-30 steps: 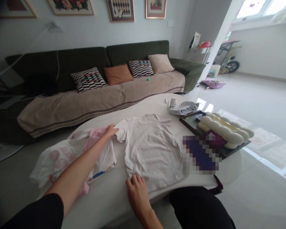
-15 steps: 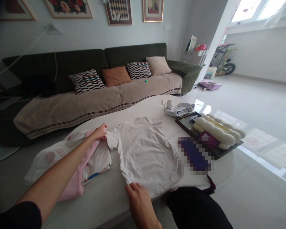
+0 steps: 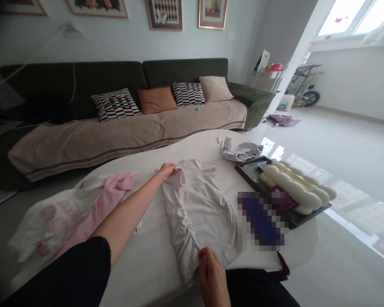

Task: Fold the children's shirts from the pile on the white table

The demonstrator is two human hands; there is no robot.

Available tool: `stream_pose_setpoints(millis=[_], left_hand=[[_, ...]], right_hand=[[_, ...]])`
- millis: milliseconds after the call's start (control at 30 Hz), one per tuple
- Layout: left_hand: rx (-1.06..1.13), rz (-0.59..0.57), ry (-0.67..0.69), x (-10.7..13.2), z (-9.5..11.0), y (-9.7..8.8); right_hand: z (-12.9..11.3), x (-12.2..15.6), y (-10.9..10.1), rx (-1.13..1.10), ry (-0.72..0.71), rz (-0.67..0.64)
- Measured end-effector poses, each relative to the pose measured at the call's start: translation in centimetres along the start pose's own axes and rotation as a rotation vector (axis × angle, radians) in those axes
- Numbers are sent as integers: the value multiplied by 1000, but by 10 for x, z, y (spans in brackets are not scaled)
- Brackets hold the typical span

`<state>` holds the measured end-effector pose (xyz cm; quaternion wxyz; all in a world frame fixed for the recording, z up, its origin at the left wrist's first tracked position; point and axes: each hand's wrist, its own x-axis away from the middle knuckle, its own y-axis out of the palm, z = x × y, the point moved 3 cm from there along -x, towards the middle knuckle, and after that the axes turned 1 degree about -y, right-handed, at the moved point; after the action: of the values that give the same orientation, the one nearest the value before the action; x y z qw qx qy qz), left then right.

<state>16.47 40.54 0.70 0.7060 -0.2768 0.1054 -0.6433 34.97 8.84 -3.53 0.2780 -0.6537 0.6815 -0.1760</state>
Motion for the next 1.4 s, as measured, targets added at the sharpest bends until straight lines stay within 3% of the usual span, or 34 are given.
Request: stream_pose_setpoints(millis=[100, 167, 267, 400, 533, 733, 900, 1000, 1067, 1133, 1200, 1267, 1333, 1400], left_hand=[[30, -4, 70, -1, -5, 6], [-30, 58, 194, -2, -5, -5], [-296, 200, 351, -6, -11, -33], [-471, 182, 254, -14, -36, -60], [-540, 94, 217, -19, -52, -66], [-586, 81, 287, -28, -37, -63], [-690, 101, 191, -30, -37, -61], [-748, 197, 168, -20, -33, -56], [-759, 285, 259, -6, -25, -48], [-744, 301, 412, 13, -19, -34], [-725, 205, 502, 33, -22, -16], [-723, 56, 468, 48, -35, -1], [-725, -48, 397, 57, -52, 6], [-727, -79, 368, 59, -65, 3]], right_hand=[[3, 0, 1, -4, 19, -50], [1, 1, -2, 11, 52, -77], [-5, 1, -6, 63, 95, -70], [-9, 2, -6, 115, 136, -22], [-6, 1, 0, 94, 102, 11], [-2, 2, 2, 40, 65, 35], [2, 3, 3, 74, 12, 16], [-3, 3, 0, 209, 29, 3], [-13, 2, -3, 351, 59, 58], [-26, -2, -3, 440, 3, 105], [-38, -5, 6, 456, -134, 53], [-44, -7, 22, 469, -217, -50], [-46, -6, 39, 497, -179, -99], [-50, 0, 54, 506, -107, -95]])
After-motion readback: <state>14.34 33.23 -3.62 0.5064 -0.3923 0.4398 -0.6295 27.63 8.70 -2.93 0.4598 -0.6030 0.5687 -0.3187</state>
